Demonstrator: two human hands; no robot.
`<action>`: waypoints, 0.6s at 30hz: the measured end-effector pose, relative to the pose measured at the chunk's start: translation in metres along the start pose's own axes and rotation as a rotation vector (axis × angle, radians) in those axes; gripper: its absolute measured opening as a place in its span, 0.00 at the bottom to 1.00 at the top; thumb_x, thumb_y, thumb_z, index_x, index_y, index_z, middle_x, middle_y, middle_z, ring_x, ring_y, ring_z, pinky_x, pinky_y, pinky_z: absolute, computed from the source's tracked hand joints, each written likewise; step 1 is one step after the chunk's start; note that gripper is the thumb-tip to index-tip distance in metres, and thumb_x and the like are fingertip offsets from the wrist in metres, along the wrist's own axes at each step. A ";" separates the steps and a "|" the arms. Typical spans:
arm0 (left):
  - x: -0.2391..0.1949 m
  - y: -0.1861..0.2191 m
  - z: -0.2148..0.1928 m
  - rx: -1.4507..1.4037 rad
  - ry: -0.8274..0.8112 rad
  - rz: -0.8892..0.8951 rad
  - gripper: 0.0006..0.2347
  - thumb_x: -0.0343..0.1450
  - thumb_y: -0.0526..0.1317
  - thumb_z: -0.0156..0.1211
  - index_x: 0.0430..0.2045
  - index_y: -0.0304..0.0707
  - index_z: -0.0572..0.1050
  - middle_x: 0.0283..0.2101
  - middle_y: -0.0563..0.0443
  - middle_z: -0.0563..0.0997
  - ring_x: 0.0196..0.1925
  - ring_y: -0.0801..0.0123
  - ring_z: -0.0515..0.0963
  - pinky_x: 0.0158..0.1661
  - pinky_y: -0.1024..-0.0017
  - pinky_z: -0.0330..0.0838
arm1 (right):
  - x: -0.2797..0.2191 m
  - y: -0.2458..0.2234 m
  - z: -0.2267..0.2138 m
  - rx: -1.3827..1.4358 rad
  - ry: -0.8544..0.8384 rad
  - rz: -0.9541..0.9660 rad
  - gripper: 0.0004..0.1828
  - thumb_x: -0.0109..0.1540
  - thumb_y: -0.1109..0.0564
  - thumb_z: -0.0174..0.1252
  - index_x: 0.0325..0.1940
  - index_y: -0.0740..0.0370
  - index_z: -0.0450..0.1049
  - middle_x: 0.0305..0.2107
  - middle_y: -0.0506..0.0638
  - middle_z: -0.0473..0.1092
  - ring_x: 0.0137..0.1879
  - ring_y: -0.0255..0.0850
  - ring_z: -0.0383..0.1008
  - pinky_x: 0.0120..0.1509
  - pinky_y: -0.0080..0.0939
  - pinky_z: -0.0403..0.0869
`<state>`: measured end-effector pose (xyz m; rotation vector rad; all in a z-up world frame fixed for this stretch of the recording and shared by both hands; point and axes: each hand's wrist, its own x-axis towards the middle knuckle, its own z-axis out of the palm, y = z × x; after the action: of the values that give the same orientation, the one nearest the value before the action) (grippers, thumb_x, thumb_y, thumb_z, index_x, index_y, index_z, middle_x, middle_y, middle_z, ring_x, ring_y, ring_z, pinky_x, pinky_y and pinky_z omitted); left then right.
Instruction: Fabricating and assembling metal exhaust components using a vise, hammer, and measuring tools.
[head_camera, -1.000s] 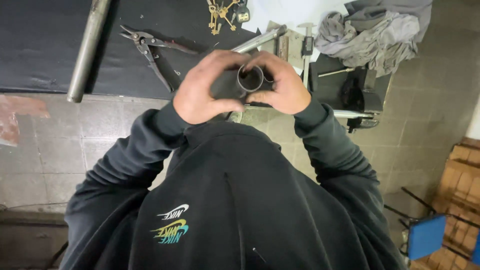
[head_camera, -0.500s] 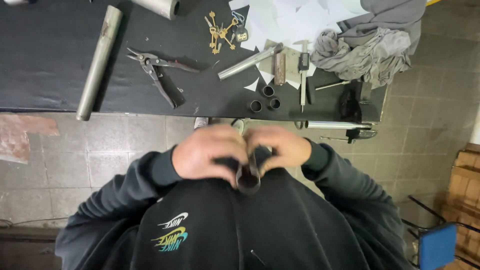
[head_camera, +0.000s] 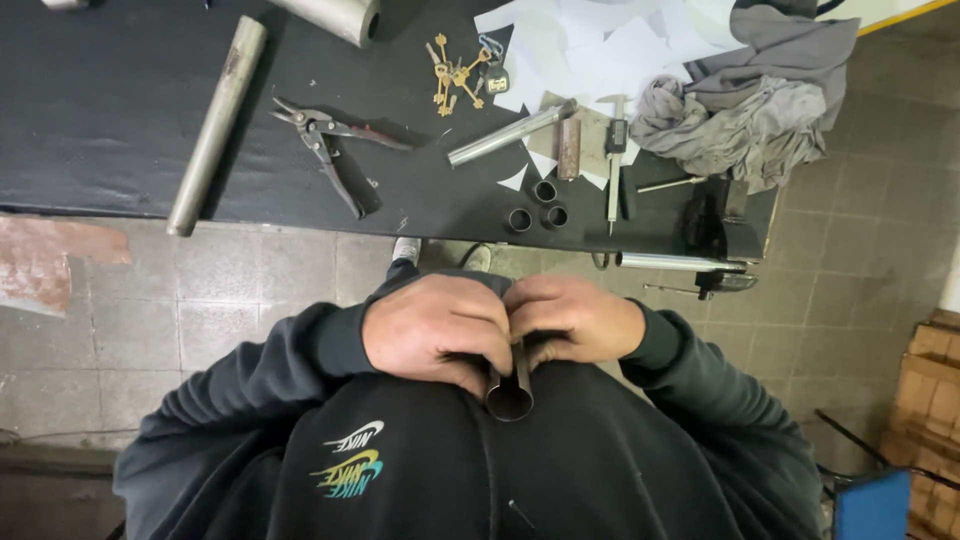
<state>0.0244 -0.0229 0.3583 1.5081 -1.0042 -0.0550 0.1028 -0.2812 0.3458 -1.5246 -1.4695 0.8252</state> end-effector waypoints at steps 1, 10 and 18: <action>0.002 0.001 -0.001 0.010 -0.011 0.004 0.15 0.62 0.41 0.77 0.38 0.44 0.78 0.40 0.53 0.78 0.45 0.56 0.80 0.44 0.61 0.75 | 0.000 0.002 0.002 0.037 0.009 -0.021 0.18 0.56 0.54 0.71 0.47 0.60 0.76 0.47 0.55 0.73 0.55 0.55 0.75 0.58 0.52 0.74; 0.007 0.003 -0.005 0.030 -0.065 0.049 0.16 0.62 0.41 0.75 0.39 0.41 0.77 0.45 0.52 0.80 0.47 0.56 0.81 0.45 0.61 0.76 | -0.003 -0.001 0.004 0.078 0.025 0.025 0.21 0.54 0.55 0.72 0.48 0.62 0.75 0.49 0.57 0.72 0.58 0.56 0.75 0.61 0.51 0.74; 0.007 -0.001 -0.006 0.008 -0.093 0.055 0.16 0.60 0.40 0.75 0.37 0.40 0.76 0.43 0.50 0.80 0.47 0.54 0.81 0.44 0.60 0.76 | -0.009 -0.006 0.009 0.028 0.059 0.046 0.22 0.54 0.57 0.71 0.50 0.62 0.75 0.49 0.56 0.72 0.57 0.56 0.73 0.61 0.52 0.73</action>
<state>0.0324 -0.0222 0.3628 1.4953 -1.1204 -0.0831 0.0915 -0.2895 0.3468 -1.5537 -1.3793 0.8177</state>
